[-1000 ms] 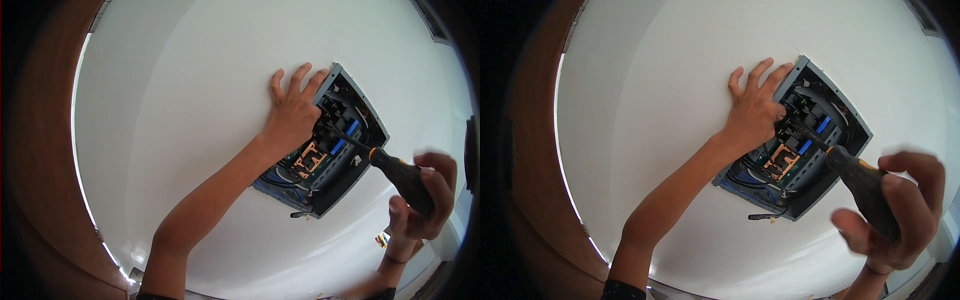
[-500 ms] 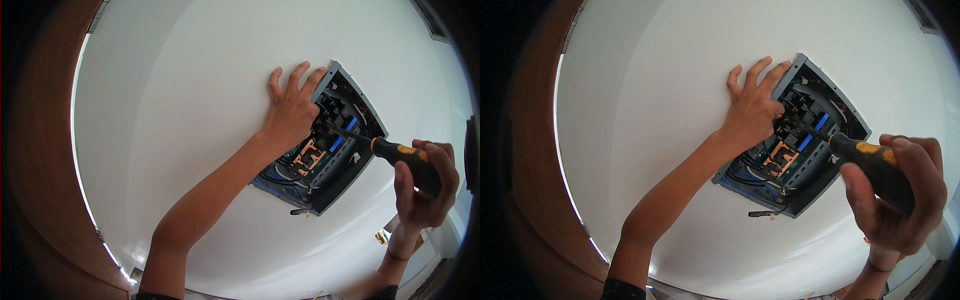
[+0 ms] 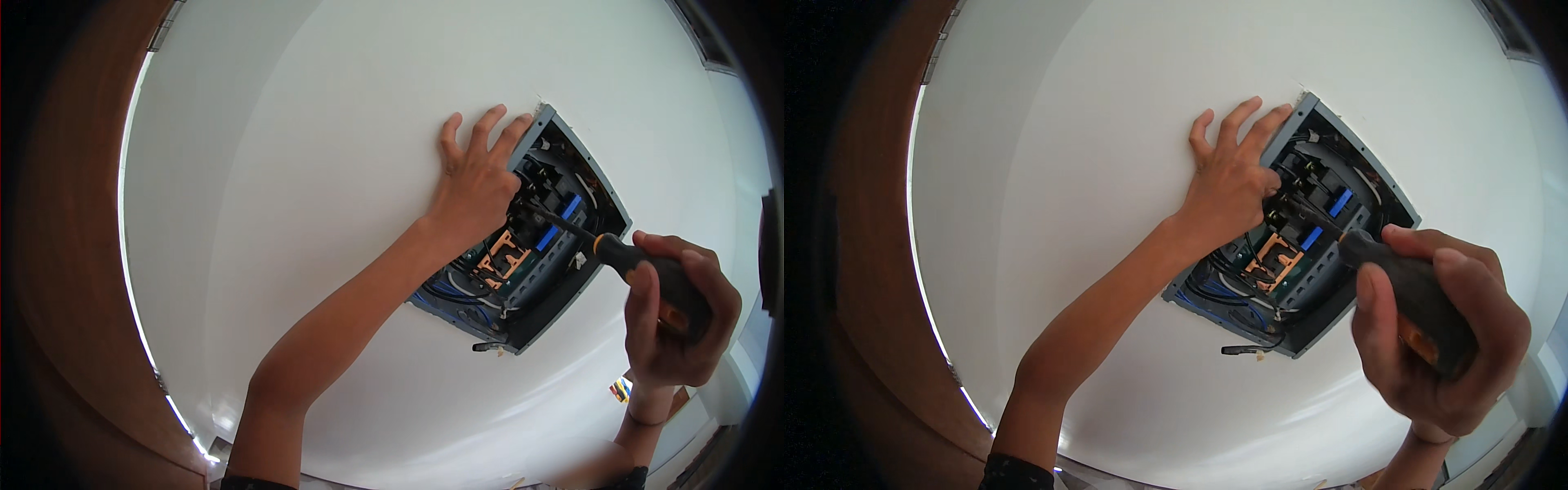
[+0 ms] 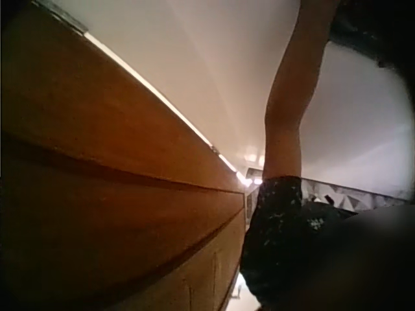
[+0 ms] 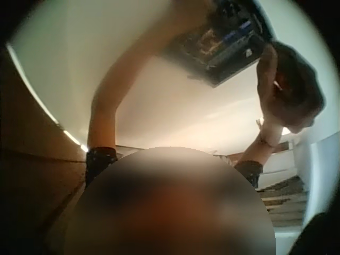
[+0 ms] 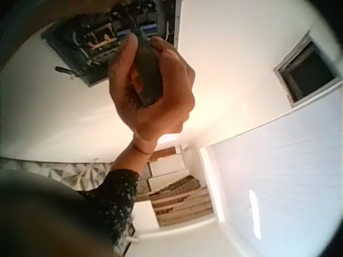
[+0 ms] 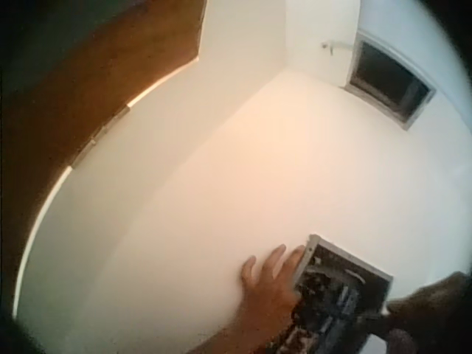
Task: The person is repairing or adjusting the internal wiring and components of an electrical panel on the ceiling using a screwdriver.
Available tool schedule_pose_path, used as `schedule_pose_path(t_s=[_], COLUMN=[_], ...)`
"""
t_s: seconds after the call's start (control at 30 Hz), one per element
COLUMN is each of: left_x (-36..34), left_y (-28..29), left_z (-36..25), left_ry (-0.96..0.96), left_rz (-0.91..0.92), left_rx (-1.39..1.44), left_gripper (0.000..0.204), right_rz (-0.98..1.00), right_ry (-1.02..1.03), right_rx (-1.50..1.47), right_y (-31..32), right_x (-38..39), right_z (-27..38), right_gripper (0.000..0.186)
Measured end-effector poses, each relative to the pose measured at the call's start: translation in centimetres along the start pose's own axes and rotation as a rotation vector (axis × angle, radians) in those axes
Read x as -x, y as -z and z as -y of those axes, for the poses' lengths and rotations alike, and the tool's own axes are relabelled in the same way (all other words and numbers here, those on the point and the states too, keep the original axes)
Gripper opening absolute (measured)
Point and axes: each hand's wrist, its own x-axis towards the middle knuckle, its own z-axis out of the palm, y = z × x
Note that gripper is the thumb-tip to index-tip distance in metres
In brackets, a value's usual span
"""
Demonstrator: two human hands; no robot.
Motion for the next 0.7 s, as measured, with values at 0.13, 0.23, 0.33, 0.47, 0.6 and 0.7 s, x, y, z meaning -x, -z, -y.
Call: schedule_pose_path(t_s=[0.13, 0.23, 0.33, 0.47, 0.6, 0.7], left_x=[-0.3, -0.5, 0.0, -0.3, -0.3, 0.0], left_y=[-0.2, -0.4, -0.1, -0.4, -0.6, -0.1], left_z=[-0.1, -0.5, 0.1, -0.1, -0.2, 0.1], left_ry=[-0.012, -0.008, 0.001, -0.014, -0.021, -0.014], left_rz=[-0.005, 0.009, 0.006, 0.016, -0.016, -0.020], left_rx=[0.006, 0.001, -0.009, -0.008, 0.013, -0.010], left_gripper=[0.009, 0.009, 0.009, 0.009, 0.009, 0.010], right_rz=[0.072, -0.015, -0.142, -0.060, -0.162, -0.160], right_ry=[-0.022, -0.050, -0.125, -0.191, -0.152, -0.086], right_rx=[0.055, -0.250, 0.087, 0.038, -0.089, -0.015], right_y=[0.3, -0.4, -0.9, 0.3, 0.9, 1.9], right_x=[-1.2, -0.6, 1.2, -0.1, 1.3, 2.0], right_z=[0.1, -0.5, -0.5, -0.7, 0.2, 0.6], right_gripper=[0.044, 0.042, 0.038, 0.043, 0.036, 0.030])
